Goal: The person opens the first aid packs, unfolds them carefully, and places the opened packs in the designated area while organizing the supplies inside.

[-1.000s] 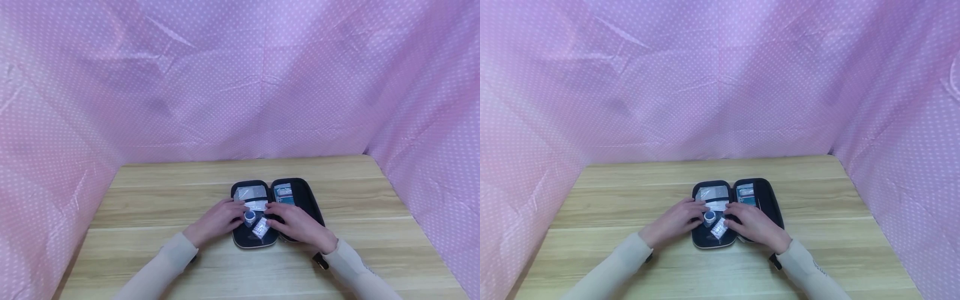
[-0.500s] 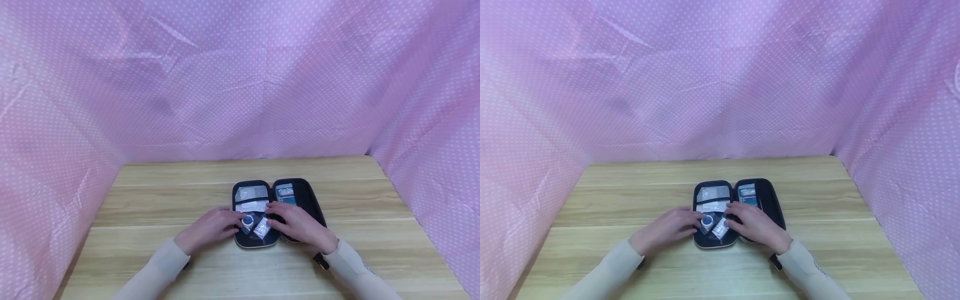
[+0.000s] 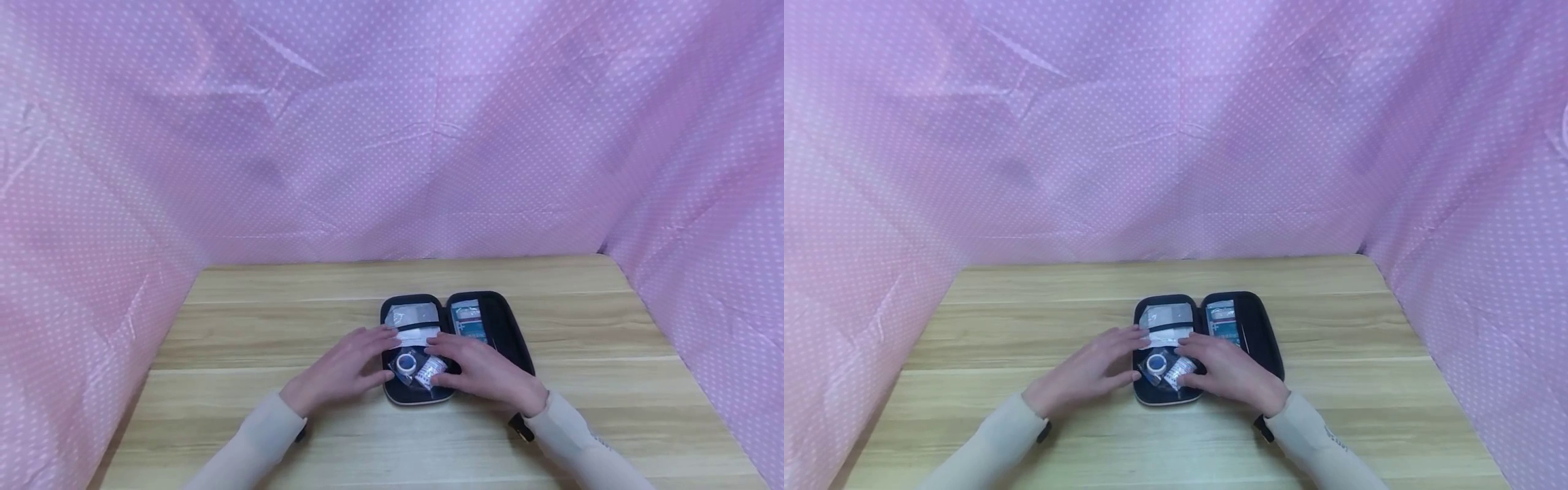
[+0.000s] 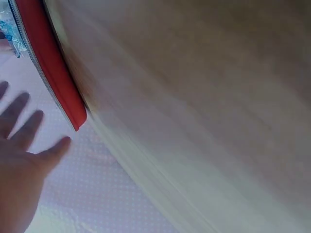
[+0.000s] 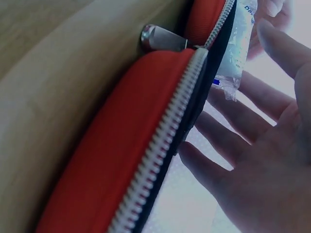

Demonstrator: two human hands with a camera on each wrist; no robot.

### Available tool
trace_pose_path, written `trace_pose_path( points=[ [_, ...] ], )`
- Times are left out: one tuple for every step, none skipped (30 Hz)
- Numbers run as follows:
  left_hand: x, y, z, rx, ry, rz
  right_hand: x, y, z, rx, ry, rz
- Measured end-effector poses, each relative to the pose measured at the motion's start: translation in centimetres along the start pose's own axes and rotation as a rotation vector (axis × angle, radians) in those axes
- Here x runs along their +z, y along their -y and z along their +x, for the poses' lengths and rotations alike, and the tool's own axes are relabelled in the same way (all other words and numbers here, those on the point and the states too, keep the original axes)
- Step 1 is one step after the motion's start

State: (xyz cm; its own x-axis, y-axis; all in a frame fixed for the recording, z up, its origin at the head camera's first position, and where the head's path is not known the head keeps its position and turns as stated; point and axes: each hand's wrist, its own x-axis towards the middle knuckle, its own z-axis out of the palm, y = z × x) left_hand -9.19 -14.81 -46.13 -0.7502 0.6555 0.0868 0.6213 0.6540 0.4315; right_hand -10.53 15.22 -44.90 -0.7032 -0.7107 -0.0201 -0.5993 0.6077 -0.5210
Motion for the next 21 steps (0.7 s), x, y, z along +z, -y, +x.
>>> trace_pose_path(
  points=[
    [0.1,0.1,0.0,-0.024,0.006,0.002,0.0,0.0,0.0,-0.009,0.006,-0.008],
    [0.1,0.1,0.1,-0.047,0.012,0.002,0.1,0.0,0.0,-0.014,0.013,-0.013],
    [0.2,0.1,0.2,-0.072,0.024,0.003,0.1,-0.1,0.0,-0.018,0.019,-0.016],
    [0.4,0.2,0.2,-0.095,0.035,0.003,0.2,-0.1,0.0,-0.02,0.024,-0.017],
    [0.5,0.3,0.3,-0.116,0.047,-0.003,0.2,-0.1,0.0,-0.022,0.028,-0.02],
    [0.5,0.3,0.3,-0.133,0.057,-0.011,0.2,-0.1,0.0,-0.027,0.03,-0.025],
    [0.6,0.4,0.4,-0.146,0.065,-0.017,0.3,-0.2,0.1,-0.032,0.029,-0.028],
    [0.6,0.4,0.4,-0.156,0.073,-0.021,0.3,-0.2,0.1,-0.039,0.025,-0.029],
    [0.7,0.5,0.4,-0.162,0.079,-0.025,0.3,-0.2,0.1,-0.046,0.02,-0.029],
    [0.8,0.6,0.4,-0.164,0.081,-0.03,0.4,-0.3,0.1,-0.051,0.014,-0.027],
    [0.8,0.6,0.3,-0.165,0.084,-0.037,0.4,-0.3,0.1,-0.054,0.006,-0.024],
    [0.8,0.6,0.3,-0.166,0.089,-0.041,0.3,-0.3,0.1,-0.054,-0.005,-0.02],
    [0.8,0.7,0.3,-0.166,0.094,-0.046,0.2,-0.3,0.0,-0.052,-0.018,-0.014],
    [0.8,0.8,0.3,-0.167,0.097,-0.052,0.1,-0.4,0.0,-0.05,-0.035,-0.009],
    [0.8,0.9,0.3,-0.166,0.1,-0.058,0.0,-0.4,-0.1,-0.049,-0.056,-0.005],
    [0.8,0.9,0.3,-0.167,0.104,-0.065,-0.2,-0.5,-0.2,-0.048,-0.079,-0.002],
    [0.7,0.9,0.3,-0.168,0.107,-0.071,-0.3,-0.6,-0.2,-0.052,-0.106,-0.003],
    [0.7,0.9,0.3,-0.167,0.11,-0.076,-0.5,-0.8,-0.3,-0.056,-0.136,-0.006],
    [0.7,1.0,0.3,-0.163,0.107,-0.085,-0.7,-0.9,-0.4,-0.059,-0.163,-0.006],
    [0.6,1.0,0.3,-0.158,0.104,-0.09,-0.9,-1.1,-0.5,-0.063,-0.19,-0.01],
    [0.7,1.1,0.3,-0.154,0.105,-0.091,-1.1,-1.3,-0.7,-0.068,-0.217,-0.013]
  ],
)
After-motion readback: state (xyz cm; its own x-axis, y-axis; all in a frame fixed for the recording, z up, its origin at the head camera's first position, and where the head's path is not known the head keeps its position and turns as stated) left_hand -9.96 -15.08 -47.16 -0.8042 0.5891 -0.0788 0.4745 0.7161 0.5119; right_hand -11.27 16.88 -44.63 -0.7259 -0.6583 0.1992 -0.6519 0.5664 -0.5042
